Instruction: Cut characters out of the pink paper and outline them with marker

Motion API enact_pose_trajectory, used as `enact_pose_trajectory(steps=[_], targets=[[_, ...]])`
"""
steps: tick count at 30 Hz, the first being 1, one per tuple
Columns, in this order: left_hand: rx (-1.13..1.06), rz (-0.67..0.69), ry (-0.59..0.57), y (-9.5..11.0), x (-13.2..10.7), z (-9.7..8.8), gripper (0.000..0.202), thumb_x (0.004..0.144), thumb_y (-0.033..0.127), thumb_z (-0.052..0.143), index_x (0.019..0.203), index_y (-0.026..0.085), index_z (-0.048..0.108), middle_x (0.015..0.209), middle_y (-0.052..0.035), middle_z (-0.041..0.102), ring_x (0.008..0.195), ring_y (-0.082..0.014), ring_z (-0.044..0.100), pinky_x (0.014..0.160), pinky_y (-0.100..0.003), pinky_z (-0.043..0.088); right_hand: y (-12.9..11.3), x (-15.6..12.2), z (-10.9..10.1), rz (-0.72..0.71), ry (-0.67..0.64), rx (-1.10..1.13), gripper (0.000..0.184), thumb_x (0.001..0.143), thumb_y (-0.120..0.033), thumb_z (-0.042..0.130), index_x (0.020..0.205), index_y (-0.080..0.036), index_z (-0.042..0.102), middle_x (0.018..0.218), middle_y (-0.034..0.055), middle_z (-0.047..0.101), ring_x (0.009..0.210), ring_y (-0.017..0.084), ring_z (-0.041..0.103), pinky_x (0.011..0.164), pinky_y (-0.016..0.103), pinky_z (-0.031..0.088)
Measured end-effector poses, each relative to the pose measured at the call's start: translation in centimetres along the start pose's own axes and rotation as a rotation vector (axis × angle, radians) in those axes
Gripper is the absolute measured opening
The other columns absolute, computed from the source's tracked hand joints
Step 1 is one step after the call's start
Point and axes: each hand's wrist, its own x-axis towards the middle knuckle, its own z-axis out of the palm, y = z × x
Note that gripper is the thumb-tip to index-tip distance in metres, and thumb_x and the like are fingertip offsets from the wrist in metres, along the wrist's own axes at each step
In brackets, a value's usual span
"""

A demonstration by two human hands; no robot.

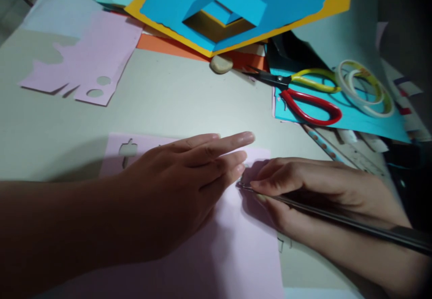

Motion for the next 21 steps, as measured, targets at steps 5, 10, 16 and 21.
enact_pose_trajectory(steps=[5,10,16,21], targets=[[-0.028,0.000,0.000,0.0,0.1,0.1,0.040,0.100,0.018,0.039,0.135,0.008,0.055,0.148,-0.0068,0.053,0.148,-0.0175,0.032,0.124,-0.033,0.029,0.7,0.1,0.2,-0.111,0.039,0.034,0.014,0.076,-0.011,0.065,0.071,-0.024,0.067,0.083,0.0004,0.079,0.072,0.018,0.075,0.048,0.020,0.054],[-0.034,-0.005,-0.011,0.0,0.1,0.0,0.040,0.100,0.017,0.039,0.136,0.009,0.055,0.148,-0.0056,0.053,0.148,-0.0174,0.032,0.124,-0.034,0.029,0.8,0.2,0.3,-0.113,0.034,0.009,0.013,0.075,-0.011,0.066,0.071,-0.024,0.067,0.085,0.0003,0.080,0.071,0.018,0.075,0.045,0.022,0.053],[-0.028,-0.009,-0.031,0.1,0.0,0.0,0.041,0.100,0.018,0.039,0.137,0.010,0.054,0.150,-0.0043,0.051,0.150,-0.0156,0.027,0.126,-0.031,0.023,1.0,0.1,0.3,-0.108,0.020,0.003,0.014,0.076,-0.012,0.065,0.069,-0.024,0.067,0.083,0.0015,0.079,0.068,0.018,0.074,0.043,0.023,0.052],[-0.016,-0.014,-0.031,0.2,0.1,-0.1,0.040,0.100,0.018,0.039,0.137,0.011,0.055,0.150,-0.0035,0.051,0.150,-0.0148,0.026,0.126,-0.030,0.022,1.1,0.2,0.4,-0.148,0.030,0.000,0.014,0.076,-0.011,0.064,0.069,-0.024,0.066,0.081,0.0019,0.079,0.069,0.019,0.075,0.043,0.024,0.052]])
